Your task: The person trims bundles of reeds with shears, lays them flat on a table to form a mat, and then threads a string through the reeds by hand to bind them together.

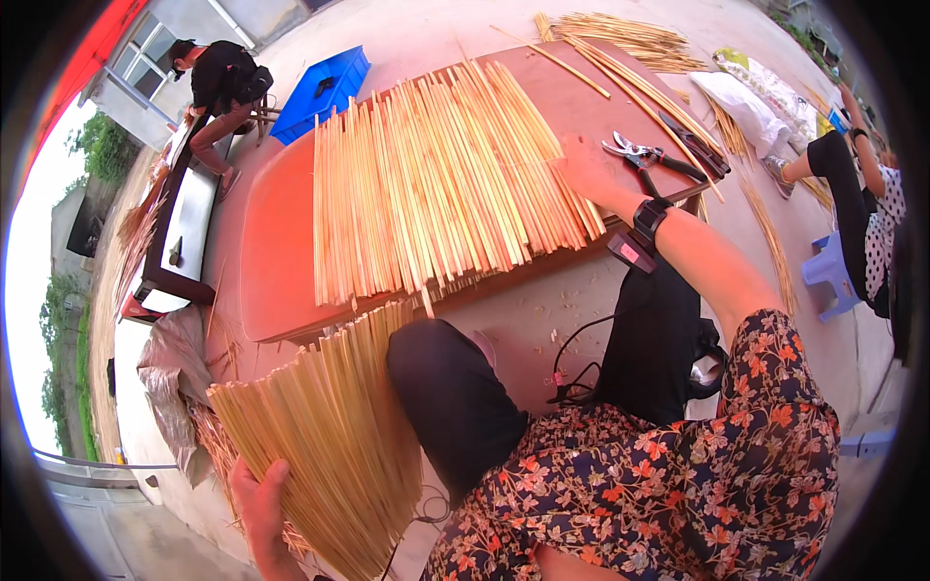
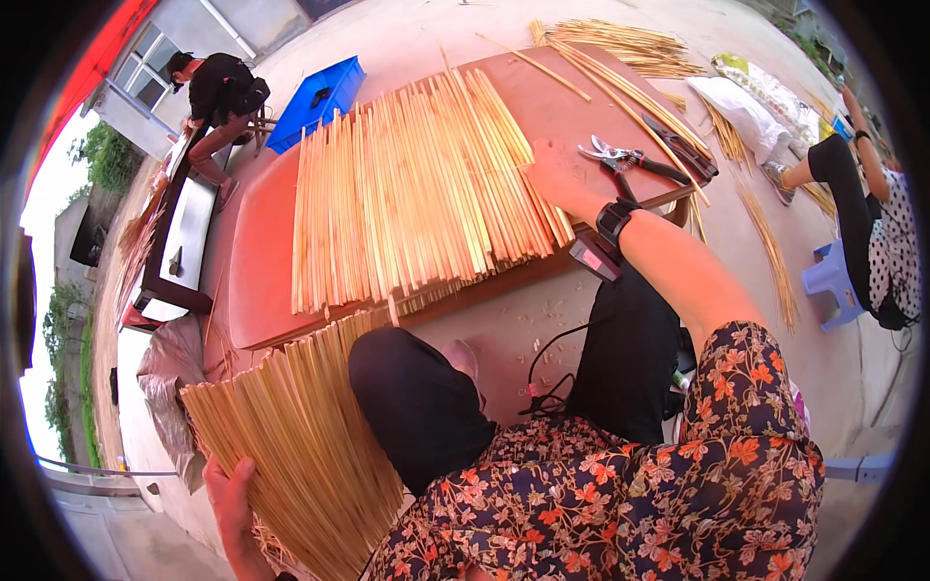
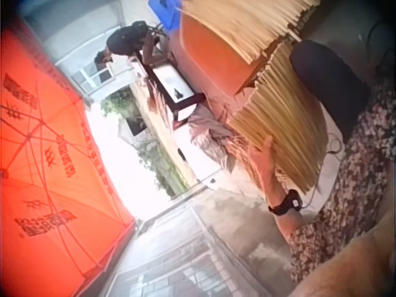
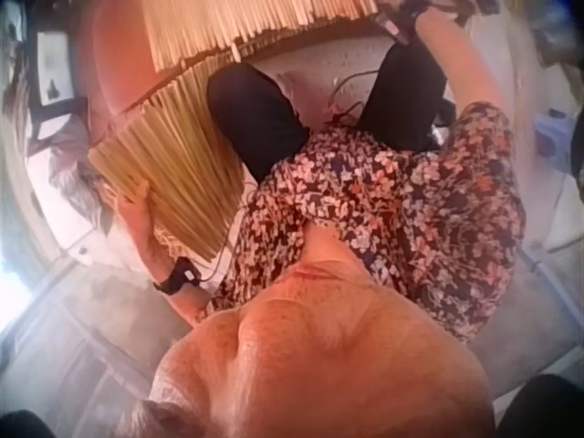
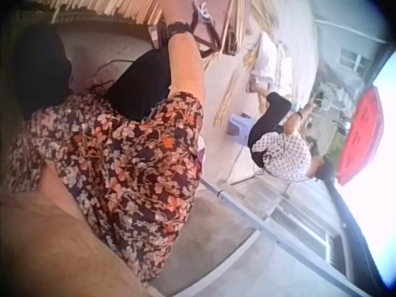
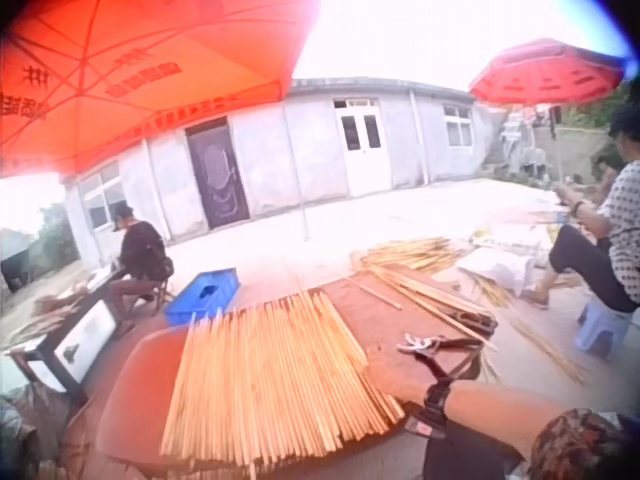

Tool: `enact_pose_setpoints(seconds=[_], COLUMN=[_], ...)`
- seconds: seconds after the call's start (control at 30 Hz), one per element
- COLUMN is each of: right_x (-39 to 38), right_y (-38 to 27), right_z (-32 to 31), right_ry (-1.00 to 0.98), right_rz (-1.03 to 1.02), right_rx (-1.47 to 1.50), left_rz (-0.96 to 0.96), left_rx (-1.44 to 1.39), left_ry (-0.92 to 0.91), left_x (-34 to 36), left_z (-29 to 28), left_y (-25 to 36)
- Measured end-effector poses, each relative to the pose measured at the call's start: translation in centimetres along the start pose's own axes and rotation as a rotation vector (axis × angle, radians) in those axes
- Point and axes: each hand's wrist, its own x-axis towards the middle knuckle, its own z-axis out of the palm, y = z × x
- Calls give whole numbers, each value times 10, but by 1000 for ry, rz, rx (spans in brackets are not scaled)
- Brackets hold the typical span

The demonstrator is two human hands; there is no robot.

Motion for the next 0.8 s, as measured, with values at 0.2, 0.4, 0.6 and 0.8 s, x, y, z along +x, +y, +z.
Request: enact_pose_setpoints(seconds=[0.2, 0.4, 0.6, 0.8], right_x=[3, -2, -31, -69], right_y=[9, 0, -70, -153], right_z=[13, 18, 22, 31], right_ry=[95, 212, 61, -738], right_rz=[-96, -287, -577, -384], right_rx=[-66, 9, 465, 987], left_rz=[84, 138, 255, 400], left_rx=[39, 161, 332, 418], left_ry=[31, 34, 3, -111], left_x=[6, 4, 28, 86], left_z=[-30, -55, -73, -65], left_y=[17, 55, 105, 192])
